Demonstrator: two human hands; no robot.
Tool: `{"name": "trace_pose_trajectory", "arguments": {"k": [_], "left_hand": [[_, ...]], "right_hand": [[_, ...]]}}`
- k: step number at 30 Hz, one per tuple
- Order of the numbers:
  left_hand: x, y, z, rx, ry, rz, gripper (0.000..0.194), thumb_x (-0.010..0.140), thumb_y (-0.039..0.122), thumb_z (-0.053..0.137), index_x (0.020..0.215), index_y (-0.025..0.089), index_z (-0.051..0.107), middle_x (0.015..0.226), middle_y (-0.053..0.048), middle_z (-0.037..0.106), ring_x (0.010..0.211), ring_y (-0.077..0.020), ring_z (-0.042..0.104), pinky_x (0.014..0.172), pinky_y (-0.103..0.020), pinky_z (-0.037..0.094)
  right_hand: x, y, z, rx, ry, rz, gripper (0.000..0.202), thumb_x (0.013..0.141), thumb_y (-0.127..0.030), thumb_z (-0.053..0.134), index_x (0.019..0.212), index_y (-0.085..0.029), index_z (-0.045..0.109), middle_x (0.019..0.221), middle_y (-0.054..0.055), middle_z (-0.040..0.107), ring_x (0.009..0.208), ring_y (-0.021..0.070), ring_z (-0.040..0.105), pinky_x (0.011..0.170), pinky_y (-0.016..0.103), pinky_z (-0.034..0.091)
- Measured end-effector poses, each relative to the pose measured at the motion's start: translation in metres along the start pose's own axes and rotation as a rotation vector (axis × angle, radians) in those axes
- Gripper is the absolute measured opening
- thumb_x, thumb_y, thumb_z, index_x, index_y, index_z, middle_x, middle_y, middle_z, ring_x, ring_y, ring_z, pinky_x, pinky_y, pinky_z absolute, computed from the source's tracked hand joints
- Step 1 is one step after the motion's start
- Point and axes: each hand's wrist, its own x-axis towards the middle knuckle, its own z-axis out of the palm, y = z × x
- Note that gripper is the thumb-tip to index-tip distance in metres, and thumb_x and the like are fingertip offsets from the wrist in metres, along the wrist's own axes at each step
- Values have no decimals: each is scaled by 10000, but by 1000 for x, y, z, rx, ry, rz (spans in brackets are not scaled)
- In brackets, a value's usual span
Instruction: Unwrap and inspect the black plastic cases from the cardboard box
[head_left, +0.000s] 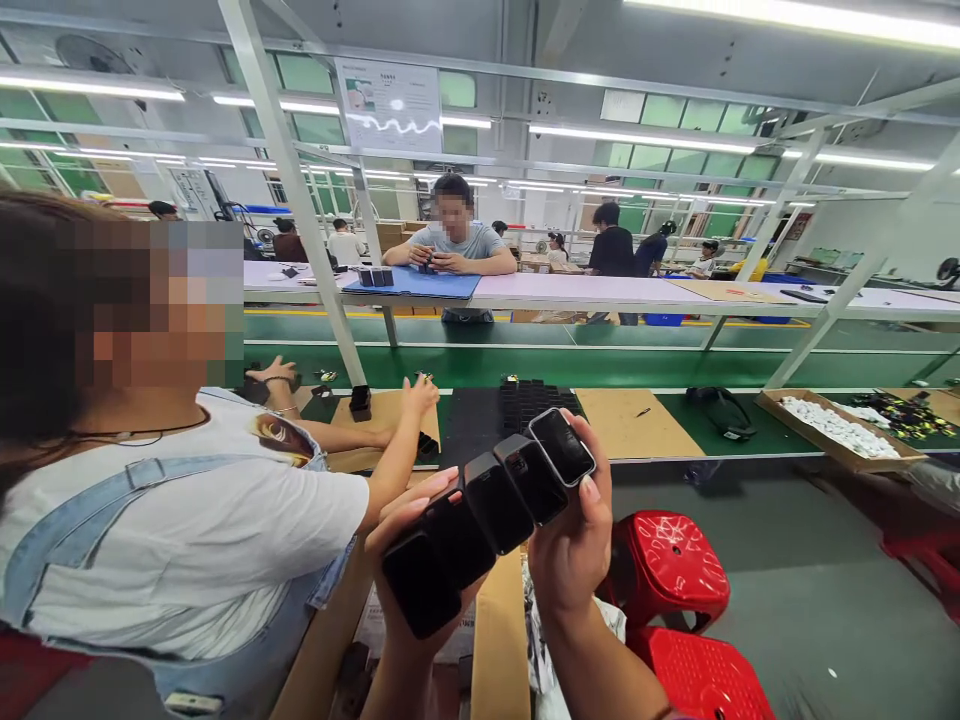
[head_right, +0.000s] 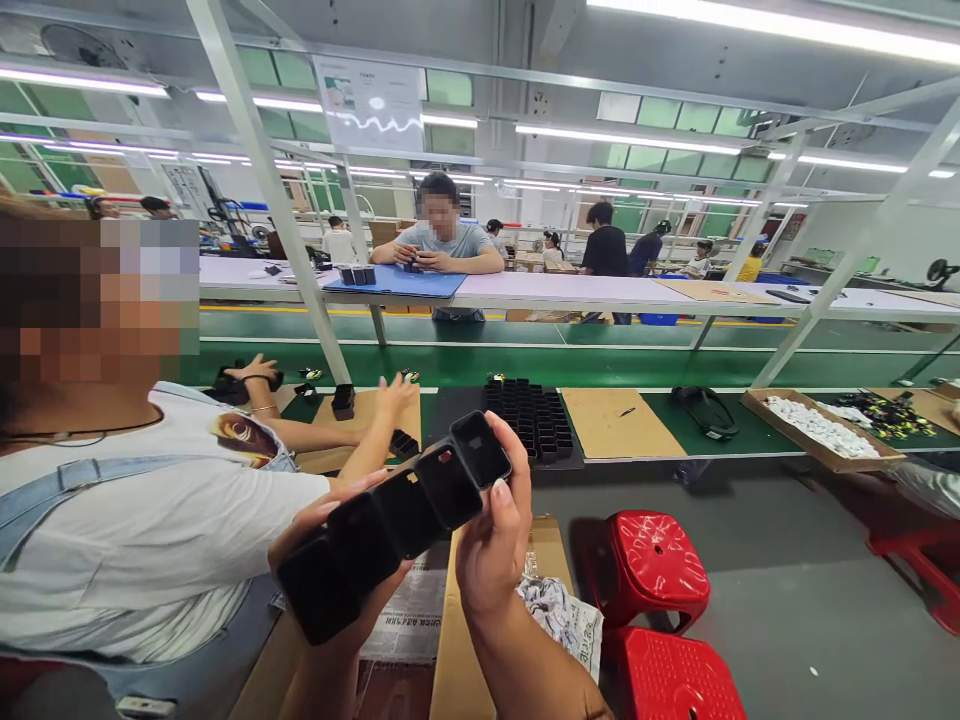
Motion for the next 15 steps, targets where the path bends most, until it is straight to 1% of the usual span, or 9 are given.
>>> {"name": "trace_pose_trajectory", "arguments": {"k": [3,5,7,9,12,15], "left_hand": [[-1,-2,-2,-3,-1,18,917,567,7,921,1351,300,545,1320,-32,672,1185,-239,718,1064,-354,602],[-1,-3,-2,5,-2,20,905,571,42,930,1346,309,547,1309,-25,675,1173,-256,725,1047,-380,613],[-1,-4,-1,26,8,27,872,596,71,921,1346,319,551,1307,-13,684,1159,-262,731,1031,-397,624],[-1,-6,0,26,23,48,837,612,121,915,1344,331,567,1304,10,701,1137,-257,736,1021,-394,636],[-3,-8,0,11,55,39,807,603,192,922,1321,359,593,1298,48,715,1101,-256,744,1006,-382,650],[-6,-10,-2,27,50,33,879,557,138,944,1333,334,579,1306,34,712,1108,-244,747,1021,-358,637]], "right_hand": [[-1,1,2,38,25,-42,398,962,-372,498,1310,-284,670,1341,46,708,1083,207,710,882,352,576],[-1,3,1,69,29,-72,377,961,-360,516,1298,-304,676,1335,31,710,1085,191,709,870,327,577],[-1,6,-3,60,-4,-77,393,956,-371,539,1325,-305,661,1358,40,695,1089,191,707,883,331,580],[-1,10,-7,-1,-54,-80,452,925,-375,607,1370,-297,629,1398,60,665,1148,212,689,939,358,572],[-3,15,-14,-105,-96,-127,553,873,-318,702,1414,-300,585,1458,73,614,1283,248,629,1049,410,530],[-4,17,-17,-156,-116,-185,540,899,-275,685,1425,-309,565,1495,78,576,1332,251,595,1098,440,495]]}}
